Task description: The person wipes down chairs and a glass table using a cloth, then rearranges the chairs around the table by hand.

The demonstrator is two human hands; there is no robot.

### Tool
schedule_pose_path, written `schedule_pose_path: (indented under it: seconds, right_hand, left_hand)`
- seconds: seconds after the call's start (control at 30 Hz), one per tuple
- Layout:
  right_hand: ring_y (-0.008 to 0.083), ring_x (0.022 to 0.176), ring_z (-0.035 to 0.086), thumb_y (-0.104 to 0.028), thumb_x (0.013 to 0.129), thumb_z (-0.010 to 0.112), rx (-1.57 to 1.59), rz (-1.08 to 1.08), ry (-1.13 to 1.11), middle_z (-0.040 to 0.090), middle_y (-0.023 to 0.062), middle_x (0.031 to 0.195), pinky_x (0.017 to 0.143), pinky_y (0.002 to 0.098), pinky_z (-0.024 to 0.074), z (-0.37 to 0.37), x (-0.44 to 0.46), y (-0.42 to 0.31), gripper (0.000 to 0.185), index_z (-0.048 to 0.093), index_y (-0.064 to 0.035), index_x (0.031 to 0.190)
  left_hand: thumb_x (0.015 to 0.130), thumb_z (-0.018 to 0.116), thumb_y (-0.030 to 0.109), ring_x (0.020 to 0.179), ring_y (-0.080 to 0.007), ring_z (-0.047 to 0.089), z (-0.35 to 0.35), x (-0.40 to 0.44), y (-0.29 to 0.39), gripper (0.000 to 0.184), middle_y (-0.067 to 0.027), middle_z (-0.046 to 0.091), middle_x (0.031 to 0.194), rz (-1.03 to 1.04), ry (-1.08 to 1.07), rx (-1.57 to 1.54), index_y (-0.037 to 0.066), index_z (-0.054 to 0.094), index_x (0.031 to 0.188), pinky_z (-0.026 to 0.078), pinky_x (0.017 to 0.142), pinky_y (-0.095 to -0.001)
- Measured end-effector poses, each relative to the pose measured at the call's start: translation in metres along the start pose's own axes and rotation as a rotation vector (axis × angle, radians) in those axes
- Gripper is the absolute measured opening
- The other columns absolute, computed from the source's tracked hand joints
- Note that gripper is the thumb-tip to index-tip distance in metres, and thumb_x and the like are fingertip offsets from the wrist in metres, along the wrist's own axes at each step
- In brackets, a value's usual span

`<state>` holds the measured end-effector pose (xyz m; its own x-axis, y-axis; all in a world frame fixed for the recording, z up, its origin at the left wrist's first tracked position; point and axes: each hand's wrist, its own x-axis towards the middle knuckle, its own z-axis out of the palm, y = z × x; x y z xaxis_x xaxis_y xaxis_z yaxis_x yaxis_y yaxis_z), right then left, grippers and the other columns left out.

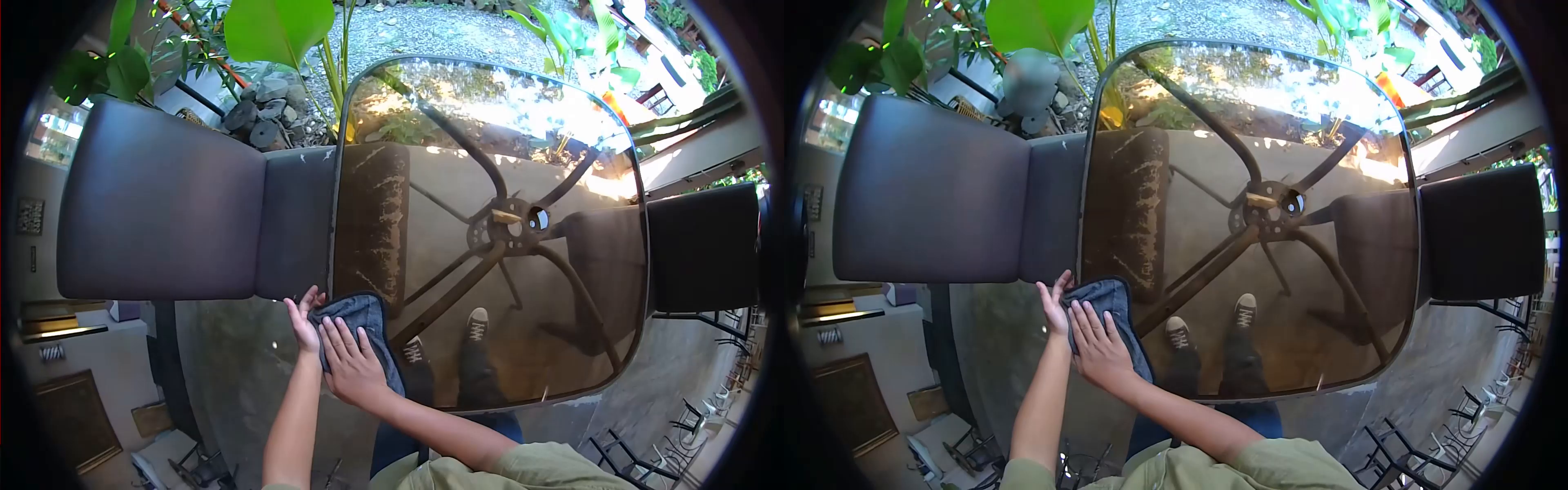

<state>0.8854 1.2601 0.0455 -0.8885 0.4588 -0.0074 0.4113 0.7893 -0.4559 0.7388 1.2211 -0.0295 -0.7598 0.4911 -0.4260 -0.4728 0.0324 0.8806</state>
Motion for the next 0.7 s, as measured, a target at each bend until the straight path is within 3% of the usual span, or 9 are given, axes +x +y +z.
schedule_pose_path:
  seconds: [0.13, 0.3, 0.43, 0.53, 0.6, 0.67, 0.7]
  right_hand:
    - [0.0265, 0.146, 0.030, -0.050, 0.085, 0.056, 0.013, -0.095, 0.015, 0.039, 0.0091, 0.155, 0.116, 0.0462, 0.0208, -0.001, 0.000, 0.023, 0.078, 0.041, -0.0080, 0.148]
    - [0.0282, 0.147, 0.026, -0.060, 0.085, 0.054, 0.168, -0.317, 0.009, 0.035, 0.0101, 0.157, 0.116, 0.0469, 0.0194, -0.020, 0.066, 0.076, 0.084, 0.041, -0.0068, 0.148]
    - [0.0306, 0.143, 0.031, -0.060, 0.086, 0.052, 0.021, -0.300, 0.181, 0.039, 0.0121, 0.153, 0.116, 0.0485, 0.0207, -0.031, 0.147, 0.118, 0.079, 0.046, -0.0057, 0.144]
    - [0.0316, 0.142, 0.034, -0.057, 0.083, 0.056, -0.061, -0.247, 0.341, 0.040, 0.0139, 0.152, 0.115, 0.0496, 0.0228, -0.028, 0.214, 0.141, 0.079, 0.048, -0.0049, 0.142]
    - [0.0327, 0.142, 0.031, -0.053, 0.080, 0.058, -0.057, -0.204, 0.400, 0.038, 0.0171, 0.152, 0.117, 0.0494, 0.0184, -0.028, 0.256, 0.152, 0.077, 0.051, -0.0017, 0.138]
    - [0.0328, 0.139, 0.037, -0.048, 0.078, 0.061, -0.011, -0.140, 0.402, 0.044, 0.0157, 0.148, 0.116, 0.0480, 0.0213, -0.029, 0.297, 0.164, 0.069, 0.057, -0.0052, 0.132]
    - [0.0320, 0.139, 0.037, -0.046, 0.072, 0.065, 0.033, -0.110, 0.342, 0.046, 0.0169, 0.145, 0.116, 0.0437, 0.0224, -0.027, 0.319, 0.171, 0.074, 0.055, -0.0002, 0.130]
  left_hand:
    - [0.104, 0.017, 0.058, 0.106, -0.0178, 0.055, 0.005, -0.015, 0.000, 0.075, -0.0115, 0.063, 0.112, 0.008, 0.009, -0.044, 0.000, 0.059, 0.126, 0.039, 0.098, -0.0308]
    - [0.106, 0.024, 0.046, 0.113, -0.0229, 0.054, 0.044, -0.028, 0.030, 0.061, -0.0160, 0.059, 0.123, 0.282, 0.175, 0.047, 0.000, 0.058, 0.127, 0.040, 0.100, -0.0352]
    - [0.104, 0.036, 0.032, 0.118, -0.0296, 0.053, 0.074, -0.022, 0.051, 0.046, -0.0187, 0.053, 0.132, 0.723, 0.157, 0.946, 0.000, 0.057, 0.130, 0.039, 0.103, -0.0395]
    - [0.102, 0.041, 0.028, 0.118, -0.0322, 0.052, 0.097, -0.001, 0.061, 0.043, -0.0192, 0.053, 0.132, 0.805, 0.053, 1.126, 0.001, 0.056, 0.131, 0.039, 0.103, -0.0410]
    - [0.100, 0.045, 0.024, 0.118, -0.0348, 0.052, 0.118, 0.014, 0.055, 0.041, -0.0198, 0.053, 0.133, 0.877, -0.084, 1.282, 0.001, 0.055, 0.132, 0.039, 0.103, -0.0425]
    - [0.103, 0.041, 0.024, 0.129, -0.0356, 0.047, 0.115, 0.029, 0.039, 0.042, -0.0198, 0.050, 0.140, 0.823, -0.048, 1.336, 0.000, 0.054, 0.134, 0.035, 0.109, -0.0428]
    - [0.103, 0.041, 0.026, 0.133, -0.0353, 0.044, 0.115, 0.031, 0.037, 0.043, -0.0203, 0.046, 0.145, 0.865, -0.070, 1.351, 0.001, 0.053, 0.136, 0.034, 0.110, -0.0431]
